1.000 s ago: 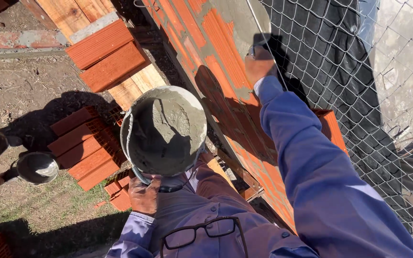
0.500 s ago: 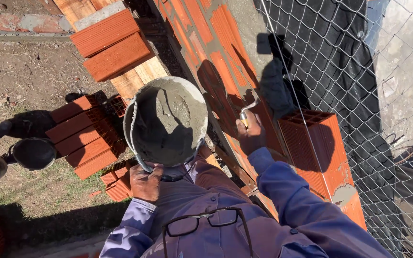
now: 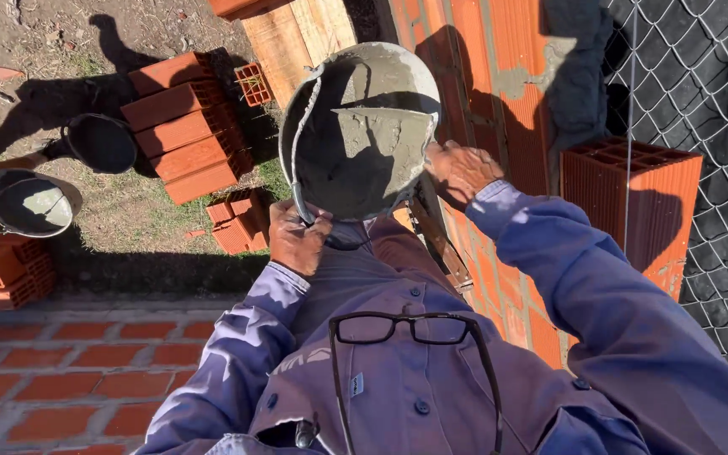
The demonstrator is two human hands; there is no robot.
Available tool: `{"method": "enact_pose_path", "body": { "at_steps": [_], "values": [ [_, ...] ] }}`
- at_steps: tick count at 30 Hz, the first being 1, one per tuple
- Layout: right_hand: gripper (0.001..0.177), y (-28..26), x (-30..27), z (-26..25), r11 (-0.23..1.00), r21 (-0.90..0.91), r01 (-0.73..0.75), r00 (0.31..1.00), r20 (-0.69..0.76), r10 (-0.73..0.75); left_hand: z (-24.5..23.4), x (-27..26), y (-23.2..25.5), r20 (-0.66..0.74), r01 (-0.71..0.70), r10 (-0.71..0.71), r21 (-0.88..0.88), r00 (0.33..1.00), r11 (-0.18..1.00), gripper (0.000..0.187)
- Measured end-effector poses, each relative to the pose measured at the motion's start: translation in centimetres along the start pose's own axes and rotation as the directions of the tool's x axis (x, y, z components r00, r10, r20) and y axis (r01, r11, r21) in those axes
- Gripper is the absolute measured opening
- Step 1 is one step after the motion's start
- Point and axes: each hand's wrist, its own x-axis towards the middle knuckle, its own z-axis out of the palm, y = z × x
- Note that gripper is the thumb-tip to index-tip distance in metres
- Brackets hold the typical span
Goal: The person scoops mortar from a bucket using a trowel and applies it to a red brick. They place the brick onto a partially built wall, aligning it with a guide string. The person taps the brick into position and scrapes away excess mortar from the joints.
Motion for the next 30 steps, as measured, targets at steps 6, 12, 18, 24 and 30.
{"method": "enact_pose_path", "body": {
  "at_steps": [6,12,18,24,30],
  "values": [
    [0.029,-12.2,-2.6,-10.3,0.98,0.197,-0.021,0.961,0.274,-0.034,4.3,-5.7,3.0,0.009,-0.196,0.314,0.797,0.949,0.571,0.013],
    [0.035,-15.2,-4.9,-9.9,0.413,0.853,-0.319,0.918,0.387,-0.09,3.5,-5.3,1.4,0.05,-0.212,0.31,0.832,0.949,0.513,0.012],
    [0.038,-16.0,-8.3,-13.7,0.094,0.963,-0.254,0.962,0.262,-0.078,1.5,-3.8,0.3,0.001,-0.184,0.326,0.827,0.945,0.531,0.012],
    [0.026,-13.8,-9.7,-16.7,-0.038,0.987,-0.157,0.986,0.155,-0.056,-0.3,-1.5,0.1,0.03,-0.205,0.365,0.869,0.93,0.45,0.007],
    [0.025,-8.6,-7.0,-18.8,-0.05,0.981,-0.186,0.981,0.188,0.047,0.3,-2.0,2.0,0.07,-0.279,0.392,0.816,0.917,0.506,0.015]
  ]
}}
